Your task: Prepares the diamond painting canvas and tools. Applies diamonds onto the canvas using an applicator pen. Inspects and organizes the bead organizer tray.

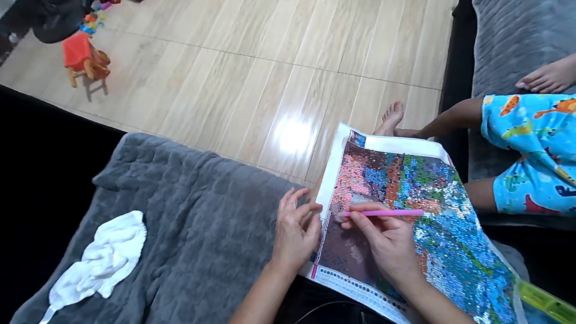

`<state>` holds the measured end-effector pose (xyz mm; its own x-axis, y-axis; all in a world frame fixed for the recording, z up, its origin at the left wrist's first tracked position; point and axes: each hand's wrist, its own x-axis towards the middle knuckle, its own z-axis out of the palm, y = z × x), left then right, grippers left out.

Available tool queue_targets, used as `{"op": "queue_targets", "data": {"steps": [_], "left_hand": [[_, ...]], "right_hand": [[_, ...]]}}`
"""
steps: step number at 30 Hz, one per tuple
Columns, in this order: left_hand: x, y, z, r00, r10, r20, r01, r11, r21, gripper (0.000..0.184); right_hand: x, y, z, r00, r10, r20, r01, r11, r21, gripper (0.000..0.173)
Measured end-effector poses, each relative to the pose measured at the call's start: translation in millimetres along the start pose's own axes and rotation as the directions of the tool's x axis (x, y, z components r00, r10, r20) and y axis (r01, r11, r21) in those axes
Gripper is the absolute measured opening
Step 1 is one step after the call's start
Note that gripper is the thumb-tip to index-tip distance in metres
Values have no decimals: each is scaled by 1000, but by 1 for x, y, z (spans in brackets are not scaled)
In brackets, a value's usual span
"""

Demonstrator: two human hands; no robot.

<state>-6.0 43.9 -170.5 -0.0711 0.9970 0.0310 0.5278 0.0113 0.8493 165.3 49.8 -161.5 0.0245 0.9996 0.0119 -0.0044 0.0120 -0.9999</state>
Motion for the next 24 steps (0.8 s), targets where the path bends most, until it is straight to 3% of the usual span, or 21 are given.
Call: {"op": "queue_targets", "data": {"steps": [3, 6, 17, 24], "left_hand": [[-4, -5, 5, 980, 199, -4, -192, 953, 236, 25], [-9, -4, 8, 957, 288, 26, -276, 885, 375, 27], [-18, -2, 12, 951, 301, 70, -296, 823, 485, 32], [-20, -3, 13, 955, 289, 71, -287, 831, 477, 35]], "right_hand": [[2, 1, 1, 1000, -7, -6, 7, 1000, -19, 12], [4, 2, 2, 1000, -23, -4, 22, 999, -40, 11], [16, 15, 9, 972, -217, 90, 233, 935, -269, 14], [18, 20, 11, 954, -262, 149, 298, 890, -346, 14]]}}
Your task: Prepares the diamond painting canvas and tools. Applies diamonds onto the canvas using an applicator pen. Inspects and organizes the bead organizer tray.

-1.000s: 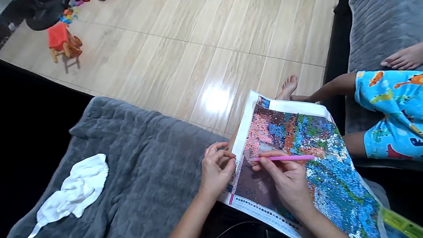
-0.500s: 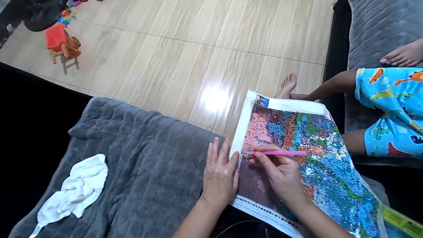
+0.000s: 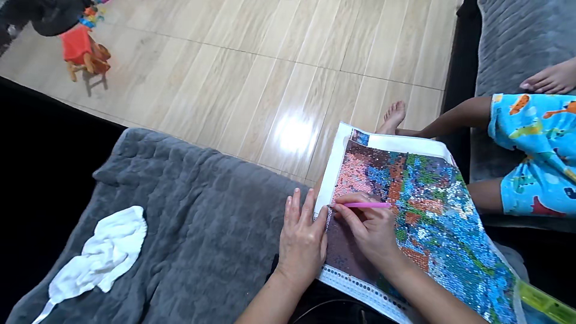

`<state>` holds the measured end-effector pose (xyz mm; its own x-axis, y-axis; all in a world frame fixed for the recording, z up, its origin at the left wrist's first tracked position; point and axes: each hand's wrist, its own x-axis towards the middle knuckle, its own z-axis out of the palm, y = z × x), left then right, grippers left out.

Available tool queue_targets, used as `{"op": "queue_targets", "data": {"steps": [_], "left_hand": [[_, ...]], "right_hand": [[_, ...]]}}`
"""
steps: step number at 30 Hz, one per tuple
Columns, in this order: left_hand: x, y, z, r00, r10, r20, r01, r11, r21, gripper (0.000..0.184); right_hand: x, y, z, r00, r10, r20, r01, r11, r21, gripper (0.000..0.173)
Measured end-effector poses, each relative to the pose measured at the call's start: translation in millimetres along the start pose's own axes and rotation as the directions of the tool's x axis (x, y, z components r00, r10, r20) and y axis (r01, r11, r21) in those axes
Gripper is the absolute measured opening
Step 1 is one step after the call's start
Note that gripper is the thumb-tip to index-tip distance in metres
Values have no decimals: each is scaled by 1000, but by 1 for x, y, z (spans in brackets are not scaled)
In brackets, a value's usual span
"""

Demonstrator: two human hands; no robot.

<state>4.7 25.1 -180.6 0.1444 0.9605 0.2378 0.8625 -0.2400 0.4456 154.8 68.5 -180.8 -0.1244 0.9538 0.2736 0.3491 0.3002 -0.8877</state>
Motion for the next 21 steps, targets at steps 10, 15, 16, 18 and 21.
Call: {"op": "queue_targets", "data": {"steps": [10, 15, 16, 18, 21], "left_hand": [[-3, -1, 0, 1000, -8, 8, 9, 1000, -29, 36], [-7, -4, -2, 998, -68, -9, 65, 981, -184, 32], [-8, -6, -2, 997, -76, -17, 70, 976, -207, 31], [-9, -8, -3, 994, -105, -35, 92, 960, -266, 30], [-4, -9, -5, 972, -227, -63, 185, 901, -393, 27]], "right_hand": [[3, -3, 1, 999, -28, 43, 32, 995, -94, 15], [3, -4, 1, 999, -11, 50, 16, 996, -89, 15], [3, -4, 1, 999, -11, 46, 15, 996, -84, 15], [3, -4, 1, 999, -11, 44, 15, 997, -79, 15], [3, -3, 0, 999, 1, 45, 2, 998, -66, 15]]}}
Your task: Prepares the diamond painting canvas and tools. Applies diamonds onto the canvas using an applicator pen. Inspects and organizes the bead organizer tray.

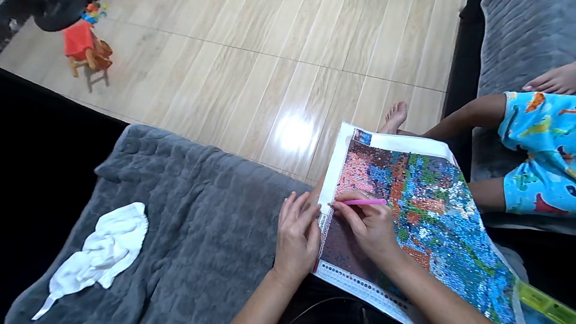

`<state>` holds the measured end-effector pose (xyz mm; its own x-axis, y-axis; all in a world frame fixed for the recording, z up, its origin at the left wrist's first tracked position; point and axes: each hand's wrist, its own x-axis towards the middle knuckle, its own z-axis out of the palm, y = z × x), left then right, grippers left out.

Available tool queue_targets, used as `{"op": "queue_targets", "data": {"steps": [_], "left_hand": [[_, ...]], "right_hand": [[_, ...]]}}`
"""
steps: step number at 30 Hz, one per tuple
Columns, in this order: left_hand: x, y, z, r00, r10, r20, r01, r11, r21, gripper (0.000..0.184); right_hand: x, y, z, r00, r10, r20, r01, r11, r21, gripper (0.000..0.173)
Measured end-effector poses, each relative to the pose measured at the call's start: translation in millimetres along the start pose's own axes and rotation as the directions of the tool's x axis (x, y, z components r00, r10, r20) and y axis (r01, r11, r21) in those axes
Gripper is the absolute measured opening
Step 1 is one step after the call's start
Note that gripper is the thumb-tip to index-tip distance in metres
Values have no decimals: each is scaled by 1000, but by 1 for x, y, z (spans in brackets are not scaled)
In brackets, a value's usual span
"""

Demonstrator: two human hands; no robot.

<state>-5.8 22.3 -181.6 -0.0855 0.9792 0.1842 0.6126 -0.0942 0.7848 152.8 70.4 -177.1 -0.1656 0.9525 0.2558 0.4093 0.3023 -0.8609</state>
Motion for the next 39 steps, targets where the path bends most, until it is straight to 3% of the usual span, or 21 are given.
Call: {"op": "queue_targets", "data": {"steps": [3, 5, 9, 19, 39], "left_hand": [[13, 7, -5, 959, -267, 94, 279, 945, -172, 27], [25, 12, -9, 861, -434, 265, 499, 822, -274, 25], [39, 17, -13, 748, -520, 412, 656, 675, -339, 12], [41, 22, -13, 706, -536, 464, 707, 578, -407, 13], [40, 22, -10, 723, -531, 441, 688, 606, -399, 12]], "right_hand": [[0, 0, -1, 998, 56, -2, -56, 997, 54, 15], [1, -2, -3, 996, 91, -11, -89, 991, 102, 15], [1, -7, -8, 993, 119, -25, -114, 984, 138, 15], [-1, -10, -8, 996, 72, -47, -66, 991, 114, 16], [-5, -7, -8, 997, -22, -69, 29, 994, 103, 15]]}}
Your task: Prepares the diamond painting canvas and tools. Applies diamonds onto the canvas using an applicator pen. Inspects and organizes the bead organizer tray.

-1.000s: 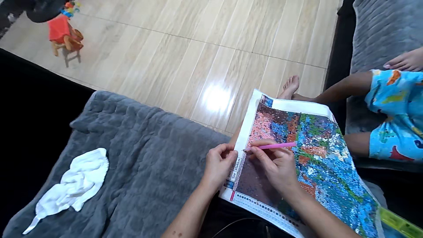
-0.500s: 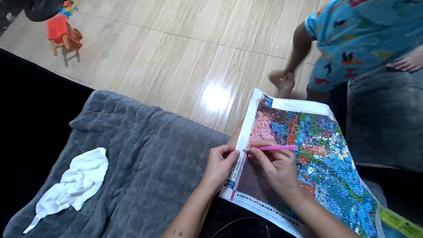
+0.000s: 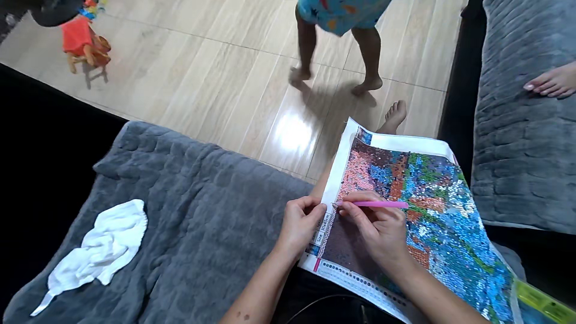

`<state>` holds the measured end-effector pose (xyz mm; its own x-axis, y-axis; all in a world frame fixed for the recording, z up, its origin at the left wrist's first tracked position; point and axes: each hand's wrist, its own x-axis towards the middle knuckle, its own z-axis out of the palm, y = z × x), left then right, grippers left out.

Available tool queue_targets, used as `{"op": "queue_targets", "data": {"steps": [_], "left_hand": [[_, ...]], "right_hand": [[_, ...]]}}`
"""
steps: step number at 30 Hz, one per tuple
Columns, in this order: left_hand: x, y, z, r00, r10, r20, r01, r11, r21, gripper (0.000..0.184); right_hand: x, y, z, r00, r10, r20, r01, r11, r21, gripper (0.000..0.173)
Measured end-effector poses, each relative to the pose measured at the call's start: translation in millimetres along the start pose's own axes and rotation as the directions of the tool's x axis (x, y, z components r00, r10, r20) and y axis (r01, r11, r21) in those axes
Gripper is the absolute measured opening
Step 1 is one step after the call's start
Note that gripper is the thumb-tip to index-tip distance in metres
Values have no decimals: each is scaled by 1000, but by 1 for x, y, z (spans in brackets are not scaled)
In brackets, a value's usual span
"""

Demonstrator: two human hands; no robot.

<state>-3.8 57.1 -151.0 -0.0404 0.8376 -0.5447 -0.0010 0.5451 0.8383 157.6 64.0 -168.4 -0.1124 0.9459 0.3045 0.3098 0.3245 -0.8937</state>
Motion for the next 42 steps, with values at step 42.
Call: {"op": "queue_targets", "data": {"steps": [42], "left_hand": [[-8, -5, 14, 940, 338, -45, -296, 875, 384, 11]], "right_hand": [[8, -19, 0, 869, 495, 11, -465, 809, 359, 11]]}}
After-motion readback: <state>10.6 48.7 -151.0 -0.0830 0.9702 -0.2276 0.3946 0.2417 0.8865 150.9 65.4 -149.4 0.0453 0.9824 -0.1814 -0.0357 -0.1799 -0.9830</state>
